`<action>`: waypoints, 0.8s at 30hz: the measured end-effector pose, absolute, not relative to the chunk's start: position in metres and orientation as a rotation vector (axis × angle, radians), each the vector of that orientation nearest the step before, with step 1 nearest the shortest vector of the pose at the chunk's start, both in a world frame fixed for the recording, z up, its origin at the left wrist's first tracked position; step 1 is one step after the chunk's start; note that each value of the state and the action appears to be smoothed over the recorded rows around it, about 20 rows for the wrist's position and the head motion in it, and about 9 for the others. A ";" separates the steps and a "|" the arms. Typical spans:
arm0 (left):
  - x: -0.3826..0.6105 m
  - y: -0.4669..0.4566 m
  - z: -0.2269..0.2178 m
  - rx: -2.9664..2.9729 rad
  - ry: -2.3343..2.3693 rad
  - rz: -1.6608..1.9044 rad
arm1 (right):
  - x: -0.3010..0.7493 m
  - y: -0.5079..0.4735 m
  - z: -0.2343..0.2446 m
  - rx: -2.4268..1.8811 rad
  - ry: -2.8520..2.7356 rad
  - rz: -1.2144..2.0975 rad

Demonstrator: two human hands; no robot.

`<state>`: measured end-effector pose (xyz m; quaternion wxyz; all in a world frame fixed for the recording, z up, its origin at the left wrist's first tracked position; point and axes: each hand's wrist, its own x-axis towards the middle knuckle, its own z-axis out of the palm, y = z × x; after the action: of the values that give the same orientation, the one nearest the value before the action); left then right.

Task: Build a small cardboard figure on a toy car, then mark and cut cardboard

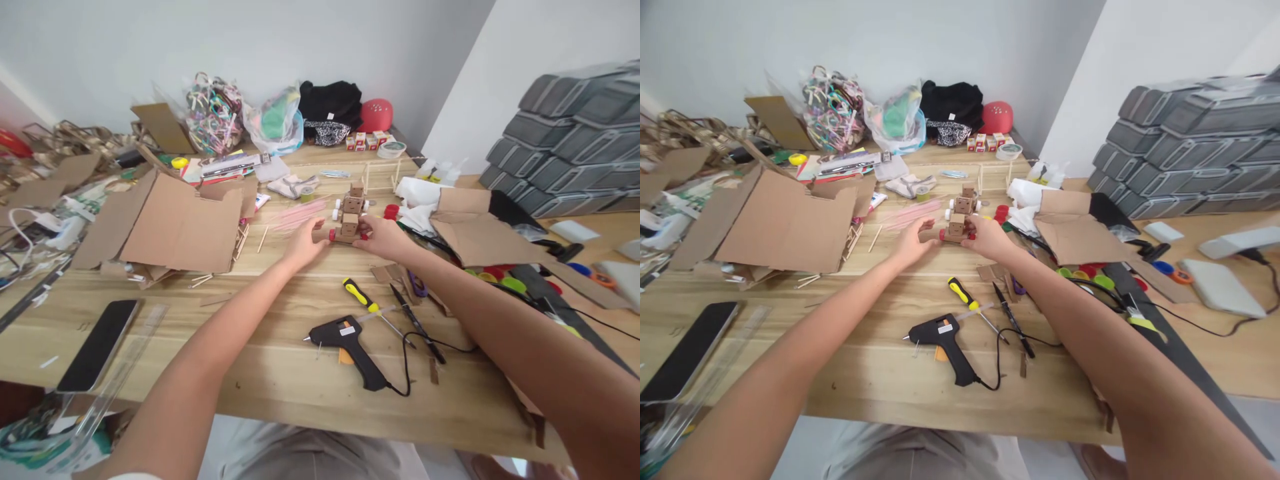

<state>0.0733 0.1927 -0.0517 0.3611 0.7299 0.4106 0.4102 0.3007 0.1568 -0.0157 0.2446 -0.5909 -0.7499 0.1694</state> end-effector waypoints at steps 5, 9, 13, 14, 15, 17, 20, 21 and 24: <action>0.076 0.193 -0.046 1.922 1.097 1.032 | 0.312 0.160 -0.016 -1.637 -1.987 0.524; 0.081 0.195 -0.045 1.952 1.104 0.988 | 0.313 0.161 -0.020 -1.597 -1.976 0.582; 0.089 0.196 -0.043 1.987 1.078 0.932 | 0.315 0.160 -0.020 -1.542 -1.993 0.620; 0.090 0.197 -0.043 1.995 1.073 0.919 | 0.317 0.160 -0.019 -1.532 -2.001 0.621; 0.091 0.198 -0.043 2.002 1.068 0.908 | 0.320 0.161 -0.017 -1.525 -2.007 0.615; 0.092 0.199 -0.043 2.011 1.062 0.891 | 0.327 0.166 -0.012 -1.528 -2.012 0.580; 0.087 0.202 -0.044 2.007 1.057 0.882 | 0.338 0.177 -0.006 -1.585 -1.995 0.477; 0.084 0.203 -0.044 2.001 1.056 0.881 | 0.339 0.182 -0.005 -1.616 -1.991 0.440; 0.072 0.206 -0.044 1.972 1.058 0.895 | 0.337 0.199 -0.008 -1.716 -2.016 0.359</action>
<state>0.0718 0.2063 -0.0440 0.3575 0.7641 0.4100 0.3467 0.3367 0.1988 -0.0083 0.2329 -0.6247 -0.7338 0.1307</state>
